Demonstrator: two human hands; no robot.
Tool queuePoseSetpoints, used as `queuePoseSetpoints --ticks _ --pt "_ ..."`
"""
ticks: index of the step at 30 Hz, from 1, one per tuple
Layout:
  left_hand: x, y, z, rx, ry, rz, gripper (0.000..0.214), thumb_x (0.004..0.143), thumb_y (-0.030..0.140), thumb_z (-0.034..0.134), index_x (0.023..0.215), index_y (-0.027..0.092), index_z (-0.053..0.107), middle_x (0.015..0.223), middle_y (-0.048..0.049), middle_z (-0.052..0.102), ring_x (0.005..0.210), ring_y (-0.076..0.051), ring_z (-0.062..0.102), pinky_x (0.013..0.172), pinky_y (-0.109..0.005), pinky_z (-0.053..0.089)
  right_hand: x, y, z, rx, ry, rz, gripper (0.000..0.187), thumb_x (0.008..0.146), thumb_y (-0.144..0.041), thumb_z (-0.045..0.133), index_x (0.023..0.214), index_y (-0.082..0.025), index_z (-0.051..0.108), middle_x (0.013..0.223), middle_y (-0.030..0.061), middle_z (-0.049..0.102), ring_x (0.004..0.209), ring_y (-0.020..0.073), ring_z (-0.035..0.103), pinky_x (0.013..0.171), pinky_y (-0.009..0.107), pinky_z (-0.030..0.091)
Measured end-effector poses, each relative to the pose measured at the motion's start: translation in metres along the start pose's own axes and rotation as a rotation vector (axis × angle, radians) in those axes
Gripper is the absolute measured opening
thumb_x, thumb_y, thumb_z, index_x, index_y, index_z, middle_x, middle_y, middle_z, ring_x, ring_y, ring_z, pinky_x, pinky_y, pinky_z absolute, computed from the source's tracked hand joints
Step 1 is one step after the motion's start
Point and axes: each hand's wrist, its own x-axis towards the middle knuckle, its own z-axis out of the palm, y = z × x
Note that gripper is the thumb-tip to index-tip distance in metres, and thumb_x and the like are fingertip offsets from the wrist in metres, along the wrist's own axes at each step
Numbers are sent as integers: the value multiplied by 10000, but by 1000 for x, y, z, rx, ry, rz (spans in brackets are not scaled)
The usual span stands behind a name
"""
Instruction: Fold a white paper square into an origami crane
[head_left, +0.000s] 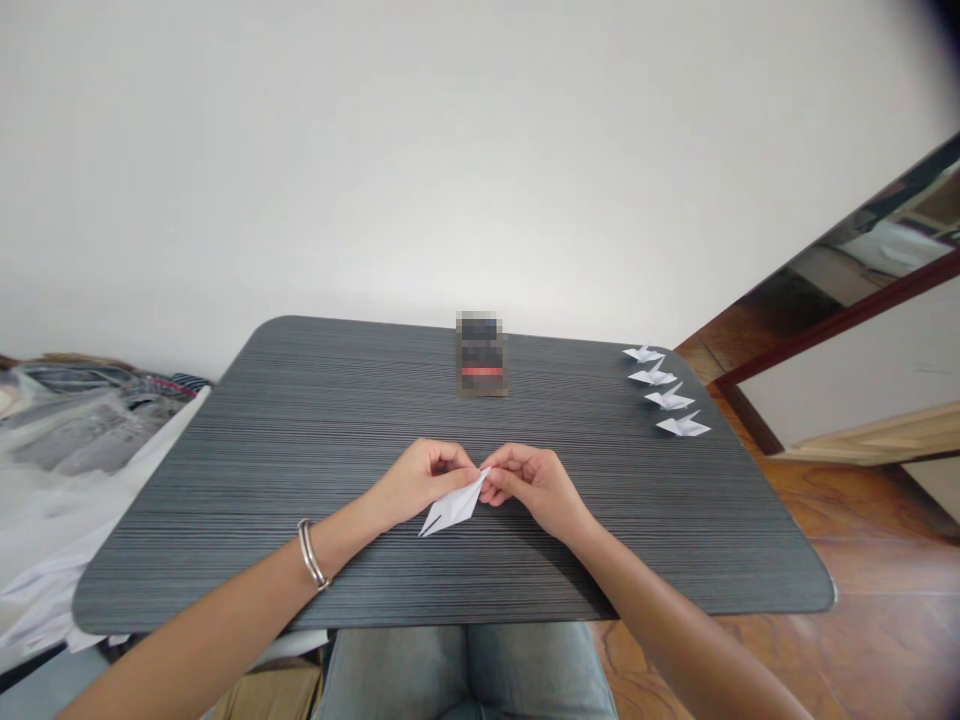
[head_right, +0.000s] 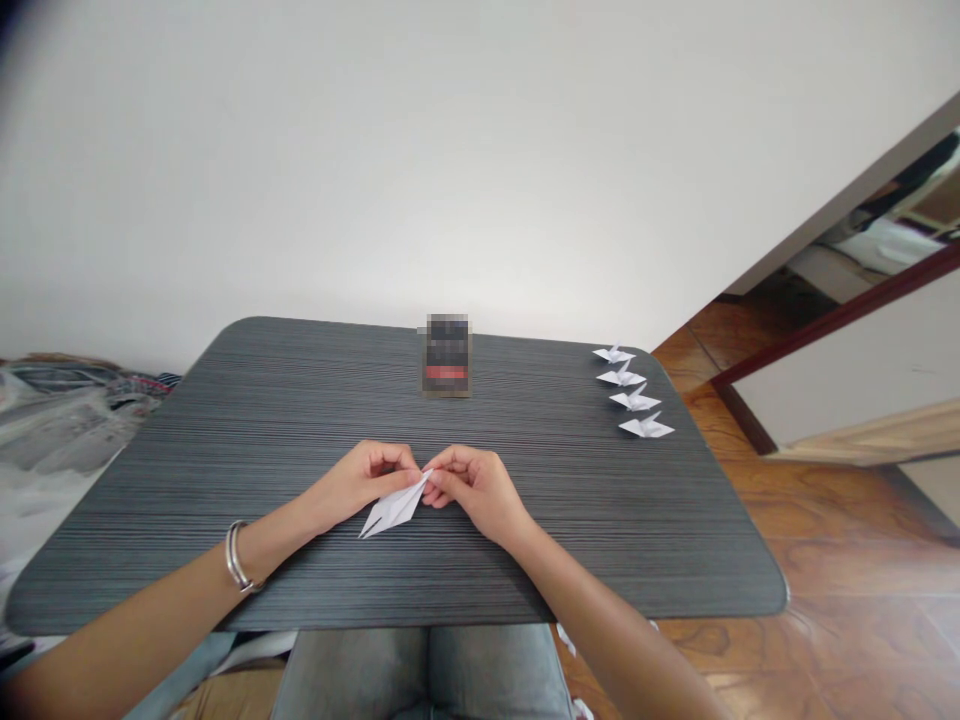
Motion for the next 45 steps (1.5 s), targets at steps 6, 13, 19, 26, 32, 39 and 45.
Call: queuePoseSetpoints --ticks 6,13,19,26,32,39,45 --pt "0 0 0 -16 -22 2 248 692 340 627 611 112 574 536 31 516 503 -63 396 475 -180 294 0 3 -1 -4 -10 -33 216 705 -357 681 748 -155 620 586 -8 640 527 94 614 505 198 512" --pt "0 -1 1 -32 -36 -5 269 685 362 637 603 111 580 522 31 517 492 -64 404 471 -184 304 0 2 1 -10 -14 -49 242 702 -386 677 726 -158 602 567 -13 625 510 99 603 504 215 514" --pt "0 -4 1 -9 -48 -9 227 668 322 655 649 104 595 580 10 565 526 -73 457 490 -185 345 -1 1 2 -19 -12 -42 245 711 -384 669 700 -155 584 537 -19 608 486 89 586 494 206 505" --pt "1 -7 1 -37 -37 -42 244 642 332 673 611 110 578 555 20 554 517 -72 455 493 -185 348 -1 1 2 -32 -42 -21 265 719 -408 655 735 -154 582 556 -13 614 498 94 592 494 210 499" --pt "1 -5 1 -64 -72 -67 269 655 360 663 619 106 581 546 22 550 502 -70 436 488 -191 321 -2 -1 3 -63 -1 -9 276 694 -408 672 670 -154 566 526 -21 596 445 85 557 449 203 471" --pt "2 -4 0 -133 -107 -96 320 664 411 651 614 103 581 511 25 536 479 -66 422 478 -193 297 -1 -2 5 -67 55 -8 280 681 -406 675 643 -153 561 502 -25 586 408 74 530 417 191 445" --pt "2 -6 1 -134 -130 -102 303 666 397 659 624 104 593 526 17 560 492 -70 440 480 -192 313 -2 1 5 -31 45 11 249 678 -363 685 645 -147 565 500 -25 595 402 69 531 413 182 447"
